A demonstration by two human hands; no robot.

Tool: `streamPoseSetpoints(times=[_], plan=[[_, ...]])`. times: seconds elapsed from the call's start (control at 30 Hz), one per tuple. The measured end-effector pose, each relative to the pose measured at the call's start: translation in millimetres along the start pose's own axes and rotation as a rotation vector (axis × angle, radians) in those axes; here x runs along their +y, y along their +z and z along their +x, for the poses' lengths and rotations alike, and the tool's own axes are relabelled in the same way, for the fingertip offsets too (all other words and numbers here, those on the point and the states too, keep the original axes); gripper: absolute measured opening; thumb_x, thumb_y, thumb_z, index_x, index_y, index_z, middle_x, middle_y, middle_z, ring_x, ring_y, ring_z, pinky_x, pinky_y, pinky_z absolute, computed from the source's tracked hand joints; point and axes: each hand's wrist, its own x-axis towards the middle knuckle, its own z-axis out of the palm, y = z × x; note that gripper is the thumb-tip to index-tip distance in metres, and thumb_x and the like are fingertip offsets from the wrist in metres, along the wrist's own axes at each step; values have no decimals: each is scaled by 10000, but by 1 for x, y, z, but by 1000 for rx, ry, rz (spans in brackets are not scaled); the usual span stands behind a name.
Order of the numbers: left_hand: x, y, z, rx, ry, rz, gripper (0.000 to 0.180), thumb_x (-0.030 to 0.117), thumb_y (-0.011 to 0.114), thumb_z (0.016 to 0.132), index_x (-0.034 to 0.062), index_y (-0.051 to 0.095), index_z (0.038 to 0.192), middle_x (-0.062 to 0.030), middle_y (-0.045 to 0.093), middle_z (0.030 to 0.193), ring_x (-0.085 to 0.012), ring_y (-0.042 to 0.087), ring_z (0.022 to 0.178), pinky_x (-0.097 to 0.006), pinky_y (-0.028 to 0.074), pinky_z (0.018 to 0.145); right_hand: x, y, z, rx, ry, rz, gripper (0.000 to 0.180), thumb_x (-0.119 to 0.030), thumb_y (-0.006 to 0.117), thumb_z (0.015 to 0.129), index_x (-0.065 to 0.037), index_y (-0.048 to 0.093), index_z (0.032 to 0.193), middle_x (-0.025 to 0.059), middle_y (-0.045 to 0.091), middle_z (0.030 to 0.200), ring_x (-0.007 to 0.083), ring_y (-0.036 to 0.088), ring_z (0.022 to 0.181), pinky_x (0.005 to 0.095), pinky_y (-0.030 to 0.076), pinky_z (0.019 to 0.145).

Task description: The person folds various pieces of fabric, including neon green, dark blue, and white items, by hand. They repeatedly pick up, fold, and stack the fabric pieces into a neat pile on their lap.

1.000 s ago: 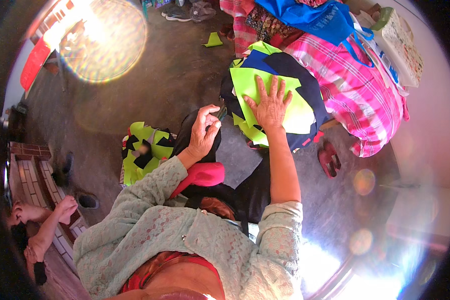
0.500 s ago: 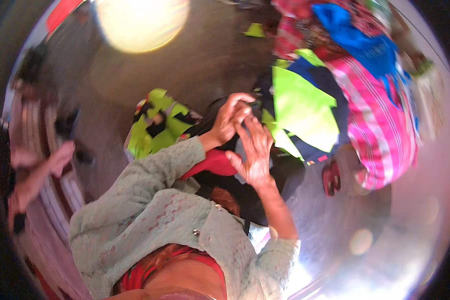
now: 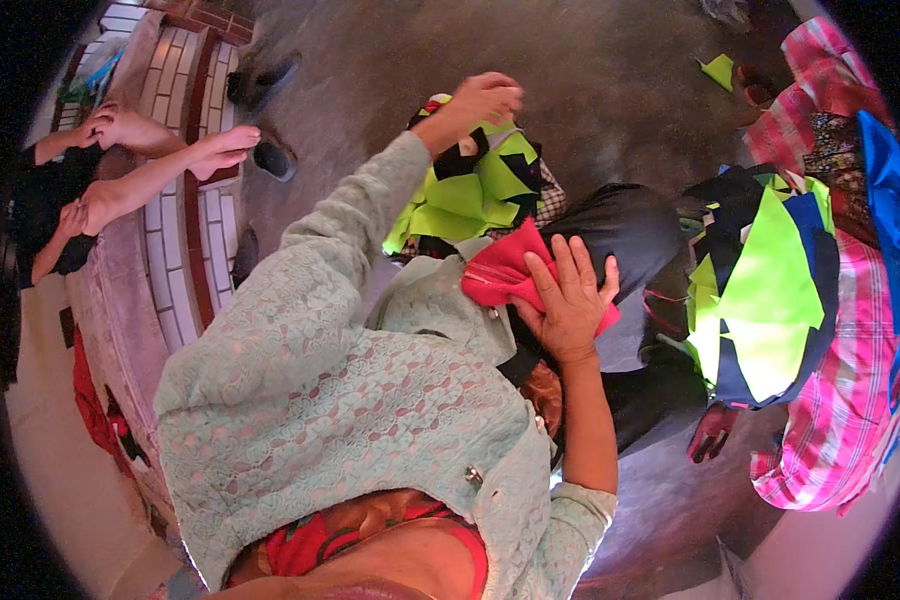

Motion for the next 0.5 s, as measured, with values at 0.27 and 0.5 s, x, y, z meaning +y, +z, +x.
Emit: streamPoseSetpoints(times=[0.27,0.5], plan=[[-180,-144,-47,407,-326,528,407,284,745,651,-1,630,918,-133,635,867,-210,616,773,-336,486,685,1,4,1,24,14,37,548,-437,693,667,-237,593,1166,53,477,1323,238,404,1242,529,152,1029],[-224,-101,-76,414,-117,637,625,397,782,611,15,596,1070,-186,543,1143,-310,543,1044,-387,435,883,2,5,0,24,21,12,521,-481,642,701,-243,596,1161,47,495,1303,232,428,1223,523,156,1023]])
